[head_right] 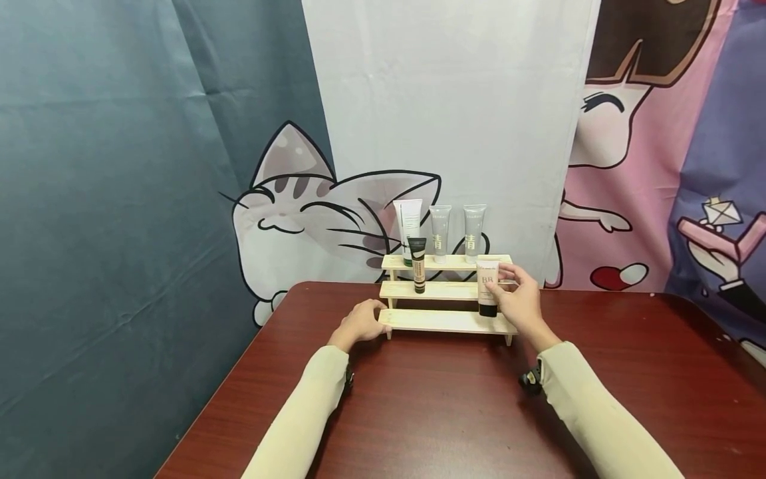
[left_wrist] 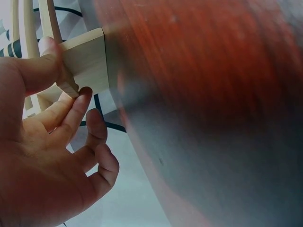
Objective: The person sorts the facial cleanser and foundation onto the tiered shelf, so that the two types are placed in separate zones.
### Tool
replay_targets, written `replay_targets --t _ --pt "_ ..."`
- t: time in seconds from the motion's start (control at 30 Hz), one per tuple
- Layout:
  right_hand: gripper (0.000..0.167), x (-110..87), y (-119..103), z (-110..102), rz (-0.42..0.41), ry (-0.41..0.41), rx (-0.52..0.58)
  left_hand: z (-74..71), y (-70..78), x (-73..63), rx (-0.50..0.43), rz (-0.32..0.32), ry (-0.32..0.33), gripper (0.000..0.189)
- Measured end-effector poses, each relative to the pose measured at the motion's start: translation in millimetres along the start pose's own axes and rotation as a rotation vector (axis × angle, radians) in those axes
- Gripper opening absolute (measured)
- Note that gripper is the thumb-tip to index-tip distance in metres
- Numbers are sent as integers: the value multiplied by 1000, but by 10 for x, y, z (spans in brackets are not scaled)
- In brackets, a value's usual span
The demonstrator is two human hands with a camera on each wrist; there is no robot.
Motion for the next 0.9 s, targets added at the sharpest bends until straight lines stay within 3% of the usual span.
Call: replay_targets --t 0.37,0.57,0.77,0.9 --pt "48 195 85 300 55 53 147 26 -52 -2 6 -5 9 50" --pt "46 284 119 405 -21 39 169 -1 -44 -30 6 0 25 49" --pt "45 265 84 346 -98 16 226 14 27 -68 -8 -4 22 49" --pt "43 165 -25 200 -116 38 206 84 123 -63 13 36 3 49"
Point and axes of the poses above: each hand's wrist, its own x-axis towards the middle knuckle, its own z-axis out of the palm, y = z × x, the point moved 5 cm from there along x, towards the middle knuckle, and after that the axes turned 9 degrees about -z, right-handed, at the moved point
